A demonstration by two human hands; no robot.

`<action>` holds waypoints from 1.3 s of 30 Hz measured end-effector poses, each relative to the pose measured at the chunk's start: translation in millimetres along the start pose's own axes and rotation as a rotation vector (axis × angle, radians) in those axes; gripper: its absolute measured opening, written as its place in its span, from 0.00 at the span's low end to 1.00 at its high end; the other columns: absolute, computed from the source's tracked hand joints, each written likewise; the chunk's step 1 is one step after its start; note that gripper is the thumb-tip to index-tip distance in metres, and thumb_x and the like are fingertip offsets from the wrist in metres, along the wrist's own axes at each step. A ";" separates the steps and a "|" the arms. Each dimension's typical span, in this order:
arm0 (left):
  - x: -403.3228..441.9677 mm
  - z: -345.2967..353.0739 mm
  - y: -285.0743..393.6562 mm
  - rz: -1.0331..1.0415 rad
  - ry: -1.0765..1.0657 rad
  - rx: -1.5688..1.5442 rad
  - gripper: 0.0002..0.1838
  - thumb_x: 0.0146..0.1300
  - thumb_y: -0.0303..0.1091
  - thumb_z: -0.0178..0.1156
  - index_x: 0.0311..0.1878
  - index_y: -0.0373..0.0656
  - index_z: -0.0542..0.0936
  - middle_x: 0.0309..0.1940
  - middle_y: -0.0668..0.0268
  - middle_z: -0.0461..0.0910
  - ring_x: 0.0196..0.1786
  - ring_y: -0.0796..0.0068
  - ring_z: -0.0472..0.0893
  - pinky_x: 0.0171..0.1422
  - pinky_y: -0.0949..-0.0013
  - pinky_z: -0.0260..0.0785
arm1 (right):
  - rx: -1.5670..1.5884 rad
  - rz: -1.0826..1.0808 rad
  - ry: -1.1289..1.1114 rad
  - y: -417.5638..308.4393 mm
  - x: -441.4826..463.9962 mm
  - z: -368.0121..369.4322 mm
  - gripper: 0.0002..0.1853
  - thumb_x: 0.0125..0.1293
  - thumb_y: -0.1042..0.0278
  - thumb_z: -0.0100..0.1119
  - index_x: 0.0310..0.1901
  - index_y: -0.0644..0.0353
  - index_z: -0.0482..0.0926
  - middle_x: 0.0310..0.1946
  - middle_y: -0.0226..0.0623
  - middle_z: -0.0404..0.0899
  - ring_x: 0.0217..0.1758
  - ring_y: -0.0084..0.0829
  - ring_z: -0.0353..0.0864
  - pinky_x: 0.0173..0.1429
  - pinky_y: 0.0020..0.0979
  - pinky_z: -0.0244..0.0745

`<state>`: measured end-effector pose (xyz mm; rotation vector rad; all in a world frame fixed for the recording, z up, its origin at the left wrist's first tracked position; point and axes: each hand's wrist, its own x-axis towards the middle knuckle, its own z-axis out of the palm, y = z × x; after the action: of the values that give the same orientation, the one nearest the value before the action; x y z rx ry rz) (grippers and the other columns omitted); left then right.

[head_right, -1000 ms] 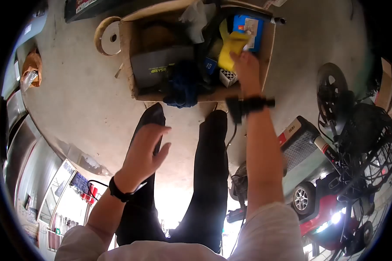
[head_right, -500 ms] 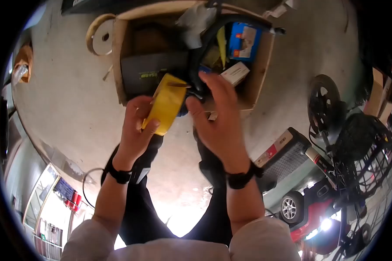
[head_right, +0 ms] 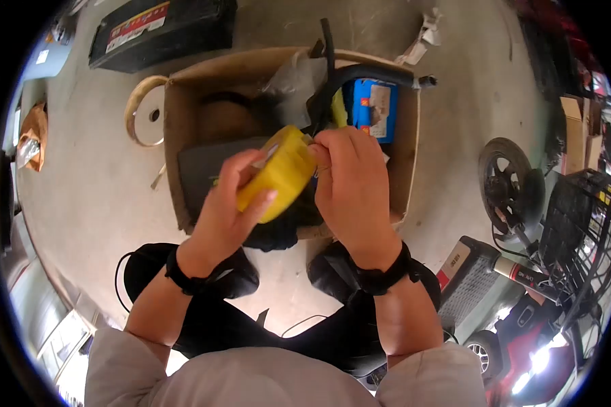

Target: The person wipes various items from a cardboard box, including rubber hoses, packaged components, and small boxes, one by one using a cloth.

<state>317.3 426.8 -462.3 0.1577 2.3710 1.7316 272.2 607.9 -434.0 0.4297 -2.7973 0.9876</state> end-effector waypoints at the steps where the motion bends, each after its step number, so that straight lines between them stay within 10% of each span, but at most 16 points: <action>1: 8.5 -3.0 -1.1 -0.071 0.013 -0.006 0.25 0.63 0.39 0.58 0.59 0.42 0.62 0.45 0.47 0.75 0.45 0.48 0.78 0.48 0.61 0.71 | -0.002 -0.007 0.031 -1.2 2.0 -1.0 0.05 0.57 0.77 0.57 0.36 0.61 0.73 0.31 0.43 0.74 0.36 0.45 0.72 0.40 0.38 0.66; 17: 5.5 -19.1 -2.0 -0.112 0.179 0.038 0.25 0.58 0.38 0.61 0.57 0.46 0.64 0.32 0.50 0.79 0.35 0.52 0.81 0.41 0.65 0.72 | 0.847 0.295 -0.254 1.5 23.4 22.3 0.09 0.57 0.78 0.61 0.40 0.61 0.77 0.31 0.30 0.78 0.34 0.20 0.76 0.41 0.21 0.72; 23: 4.9 -10.8 2.6 -0.049 0.177 0.145 0.25 0.58 0.35 0.61 0.57 0.46 0.65 0.30 0.50 0.79 0.34 0.53 0.80 0.41 0.66 0.71 | 0.453 0.053 -0.228 19.1 28.2 28.6 0.20 0.49 0.80 0.66 0.46 0.58 0.78 0.32 0.33 0.79 0.32 0.24 0.77 0.38 0.22 0.72; 26: 3.9 -11.0 2.0 -0.176 0.160 0.050 0.25 0.57 0.35 0.62 0.57 0.46 0.66 0.31 0.50 0.79 0.34 0.54 0.81 0.42 0.66 0.71 | 0.485 0.026 -0.195 19.7 28.3 36.5 0.10 0.52 0.77 0.66 0.37 0.60 0.81 0.32 0.29 0.77 0.33 0.19 0.73 0.37 0.20 0.69; 39: 3.7 -12.9 -0.7 -0.382 0.061 0.163 0.23 0.57 0.34 0.59 0.56 0.47 0.69 0.27 0.55 0.77 0.31 0.62 0.79 0.41 0.69 0.69 | 0.287 -0.238 -0.235 17.0 2.5 67.4 0.08 0.54 0.72 0.57 0.34 0.64 0.71 0.27 0.42 0.72 0.36 0.42 0.75 0.40 0.37 0.72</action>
<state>310.8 415.4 -459.5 -0.3095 2.3873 1.3857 261.8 577.3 -495.6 0.9479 -2.7135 1.3620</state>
